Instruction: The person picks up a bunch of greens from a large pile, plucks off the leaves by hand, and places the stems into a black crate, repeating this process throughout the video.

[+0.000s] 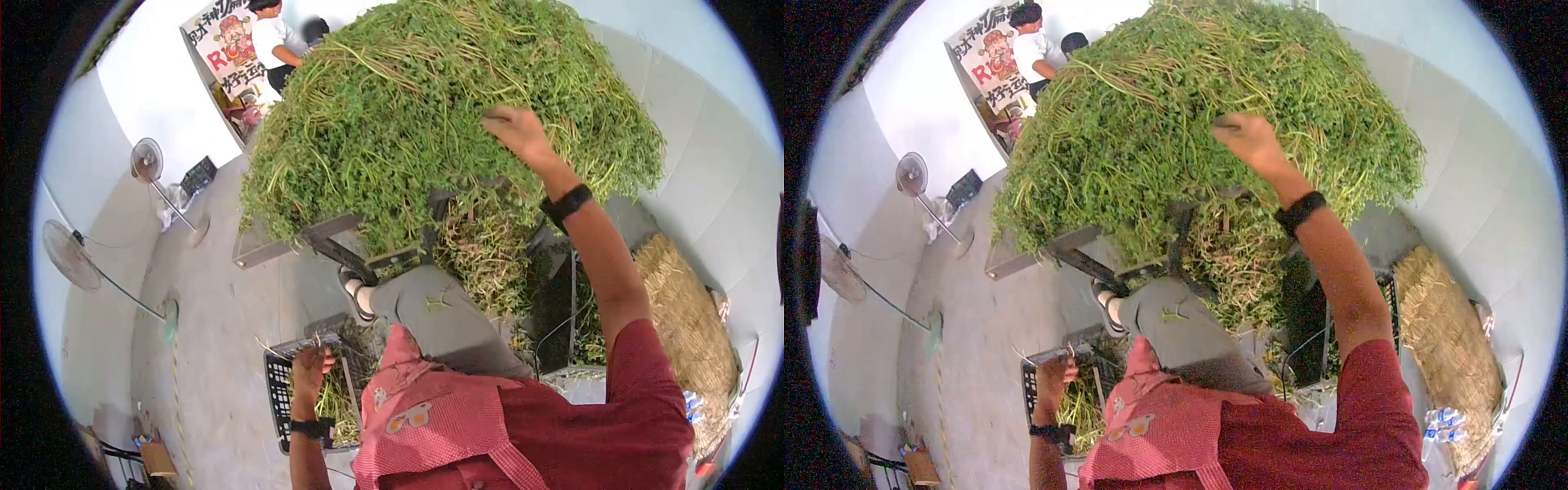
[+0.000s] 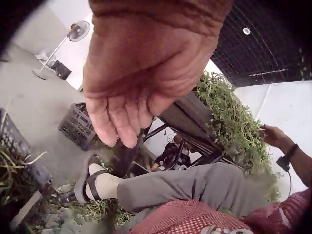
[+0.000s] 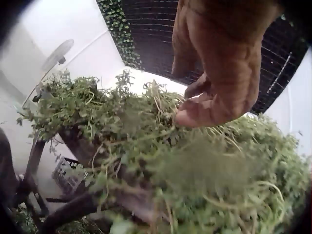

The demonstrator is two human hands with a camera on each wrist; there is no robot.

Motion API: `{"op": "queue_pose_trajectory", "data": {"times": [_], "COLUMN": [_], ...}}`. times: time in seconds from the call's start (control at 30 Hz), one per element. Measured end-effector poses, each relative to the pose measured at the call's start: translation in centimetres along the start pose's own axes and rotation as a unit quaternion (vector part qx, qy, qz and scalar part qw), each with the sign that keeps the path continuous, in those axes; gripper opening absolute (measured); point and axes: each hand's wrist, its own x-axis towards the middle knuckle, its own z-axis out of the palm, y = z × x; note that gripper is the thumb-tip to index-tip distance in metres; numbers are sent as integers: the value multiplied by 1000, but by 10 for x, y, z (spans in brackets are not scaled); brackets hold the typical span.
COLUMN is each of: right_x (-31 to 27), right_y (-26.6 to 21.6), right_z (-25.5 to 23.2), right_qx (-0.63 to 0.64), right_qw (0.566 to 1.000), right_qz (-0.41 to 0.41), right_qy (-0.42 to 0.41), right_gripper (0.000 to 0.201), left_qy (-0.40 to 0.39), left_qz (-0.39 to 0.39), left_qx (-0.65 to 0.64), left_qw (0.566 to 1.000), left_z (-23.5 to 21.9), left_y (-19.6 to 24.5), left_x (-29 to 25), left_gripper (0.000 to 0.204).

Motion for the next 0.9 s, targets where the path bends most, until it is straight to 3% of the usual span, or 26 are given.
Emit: {"op": "queue_pose_trajectory", "data": {"times": [0.03,0.1,0.2,0.27,0.33,0.37,0.4,0.47,0.53,0.6,0.63,0.77,0.83,0.9], "right_x": [14,42,74,96,113,125,125,122,124,123,122,89,67,49], "right_y": [-9,-29,-44,-48,-57,-45,-49,-54,-53,-54,-45,-32,-10,9], "right_z": [10,29,60,80,98,114,122,137,144,134,137,107,103,101], "right_qx": [0,-124,-121,-110,-206,-208,-207,-312,-294,-235,-243,-195,-219,-224], "right_qw": [1000,991,989,990,974,974,974,949,955,966,967,976,957,954], "right_qz": [-5,-57,-85,-80,-72,-71,-72,-39,-26,45,18,-77,-188,-187], "right_qy": [1,-2,-8,-31,-62,-60,-61,-31,6,-102,-79,-55,-39,-69], "right_gripper": [28,27,27,31,43,55,55,61,54,47,36,30,23,22], "left_qy": [18,38,30,-16,-22,-3,16,29,12,20,4,-38,-39,-64], "left_qz": [3,10,-31,-39,-35,-29,-24,-15,-4,-8,12,22,28,37], "left_qx": [22,41,1,-81,-113,-57,-1,-17,13,41,30,5,24,7], "left_qw": [1000,998,999,996,993,998,1000,999,1000,999,999,999,999,997], "left_z": [1,6,-9,-18,-16,-5,8,30,36,42,45,53,60,71], "left_y": [-2,-4,-35,-56,-70,-59,-46,-27,-27,-30,-30,-26,-24,-8], "left_x": [-1,-1,11,19,21,15,7,-3,-4,-1,0,6,11,6], "left_gripper": [21,22,22,22,22,21,20,19,17,16,15,15,16,16]}}
